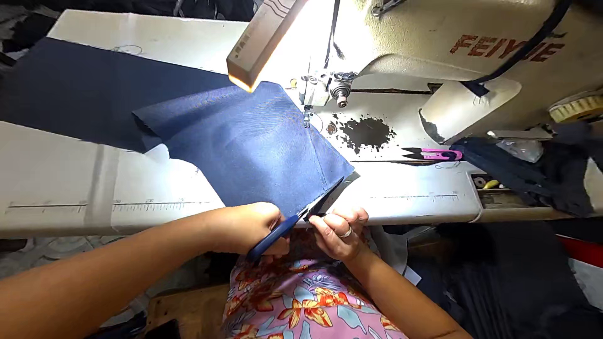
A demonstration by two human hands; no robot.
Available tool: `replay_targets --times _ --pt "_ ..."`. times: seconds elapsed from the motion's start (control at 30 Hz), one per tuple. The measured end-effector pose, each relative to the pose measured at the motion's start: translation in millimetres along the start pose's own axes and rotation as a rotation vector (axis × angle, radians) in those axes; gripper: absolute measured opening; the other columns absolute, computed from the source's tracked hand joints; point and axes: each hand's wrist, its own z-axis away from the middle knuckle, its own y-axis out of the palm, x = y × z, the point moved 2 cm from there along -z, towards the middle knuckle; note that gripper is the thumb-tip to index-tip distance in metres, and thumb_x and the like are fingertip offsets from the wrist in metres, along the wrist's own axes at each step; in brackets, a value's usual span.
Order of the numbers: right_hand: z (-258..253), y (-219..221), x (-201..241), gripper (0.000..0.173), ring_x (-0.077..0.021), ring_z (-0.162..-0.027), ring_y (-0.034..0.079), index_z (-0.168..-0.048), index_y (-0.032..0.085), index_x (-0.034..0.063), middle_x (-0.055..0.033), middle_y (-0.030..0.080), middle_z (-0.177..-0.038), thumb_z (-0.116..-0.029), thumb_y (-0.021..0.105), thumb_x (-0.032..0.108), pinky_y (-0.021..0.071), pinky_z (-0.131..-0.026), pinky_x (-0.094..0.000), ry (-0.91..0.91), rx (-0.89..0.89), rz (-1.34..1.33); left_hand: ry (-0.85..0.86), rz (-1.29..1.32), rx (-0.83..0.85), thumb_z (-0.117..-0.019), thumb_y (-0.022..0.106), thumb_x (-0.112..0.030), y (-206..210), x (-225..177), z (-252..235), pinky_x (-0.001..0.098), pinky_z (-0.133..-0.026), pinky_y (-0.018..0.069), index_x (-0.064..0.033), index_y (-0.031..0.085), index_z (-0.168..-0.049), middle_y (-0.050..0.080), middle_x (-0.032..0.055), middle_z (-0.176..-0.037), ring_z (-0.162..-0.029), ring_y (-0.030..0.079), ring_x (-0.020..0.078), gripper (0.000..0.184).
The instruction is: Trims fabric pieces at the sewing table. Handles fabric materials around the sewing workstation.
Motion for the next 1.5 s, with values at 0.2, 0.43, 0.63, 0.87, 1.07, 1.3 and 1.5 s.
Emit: replay_targets --times 0.2,0.43,0.63,0.87,1.07,1.3,1.5 --pt "-0.1 0.3 0.4 0.012 -0.0148 -0.094 0.051 -0.104 0.069 0.0134 -0.0013 0.055 -0.09 -0.0982 0.059 0.017 0.0315 -0.104 -0.0297 -0.004 0.004 -0.004 -0.066 0.018 -0.04 -0.101 0.06 -0.014 -1.7 -8.6 -0.4 0.0204 -0.061 0.0562 -0.007 0.068 -0.085 0.073 -0.0004 -0.073 -0.064 0.069 0.0052 0.019" --pt "0.3 -0.3 0.5 0.01 -0.0148 -0.096 0.052 -0.104 0.067 0.0132 -0.0016 0.057 -0.093 -0.0994 0.059 0.018 0.0321 -0.105 -0.0298 -0.01 0.004 -0.013 -0.033 0.056 0.0 -0.103 0.056 -0.02 -4.8 -16.8 -5.1 0.0209 -0.063 0.0565 -0.0083 0.067 -0.089 0.073 -0.0017 -0.077 -0.067 0.07 0.0052 0.021" --pt "0.9 0.0 -0.2 0.009 -0.0141 -0.096 0.052 -0.103 0.066 0.0124 -0.0017 0.056 -0.092 -0.1005 0.059 0.017 0.0332 -0.104 -0.0294 -0.03 -0.001 -0.014 -0.032 0.005 -0.006 -0.1045 0.054 -0.019 -12.0 -26.9 -15.0 0.02 -0.062 0.0542 -0.0072 0.067 -0.09 0.07 -0.0027 -0.075 -0.065 0.067 0.004 0.022" --pt "0.9 0.3 0.2 0.01 -0.0143 -0.096 0.053 -0.104 0.066 0.013 -0.0018 0.058 -0.093 -0.1007 0.058 0.017 0.0347 -0.103 -0.0287 -0.02 0.001 -0.009 -0.04 0.103 -0.06 -0.1033 0.058 -0.012 -7.2 -26.9 -16.5 0.0199 -0.058 0.0555 -0.0061 0.065 -0.082 0.071 0.0001 -0.068 -0.06 0.068 0.0058 0.024" --pt "1.3 4.5 -1.2 0.008 -0.0147 -0.096 0.055 -0.099 0.068 0.0125 -0.002 0.059 -0.091 -0.0992 0.06 0.016 0.0358 -0.101 -0.0292 -0.034 -0.025 -0.013 -0.041 0.044 -0.117 -0.1045 0.059 -0.016 -6.7 -29.7 -16.0 0.0196 -0.054 0.0533 -0.0021 0.066 -0.082 0.069 0.0028 -0.065 -0.055 0.066 0.0065 0.027" --pt "30.2 -47.3 -10.0 0.011 -0.0152 -0.107 0.056 -0.106 0.066 0.0162 -0.0014 0.061 -0.102 -0.102 0.057 0.022 0.0337 -0.113 -0.0328 -0.023 0.116 -0.084 0.216 -0.625 -0.18 -0.0964 0.067 -0.012 38.8 11.4 19.1 0.052 -0.076 0.0517 0.0024 0.06 -0.109 0.063 0.0174 -0.089 -0.084 0.063 0.0325 0.021" --pt "96.9 -159.1 -48.1 0.027 -0.0531 -0.106 0.065 -0.097 0.076 -0.0067 -0.0308 0.071 -0.1 -0.095 0.056 0.011 0.0455 -0.099 -0.0678 0.523 0.452 0.422 0.227 -0.551 -0.832 -0.0788 0.08 -0.009 142.9 182.8 45.2 0.0578 -0.089 0.0573 0.0056 0.069 -0.112 0.073 0.0226 -0.104 -0.1 0.072 0.0409 0.038"
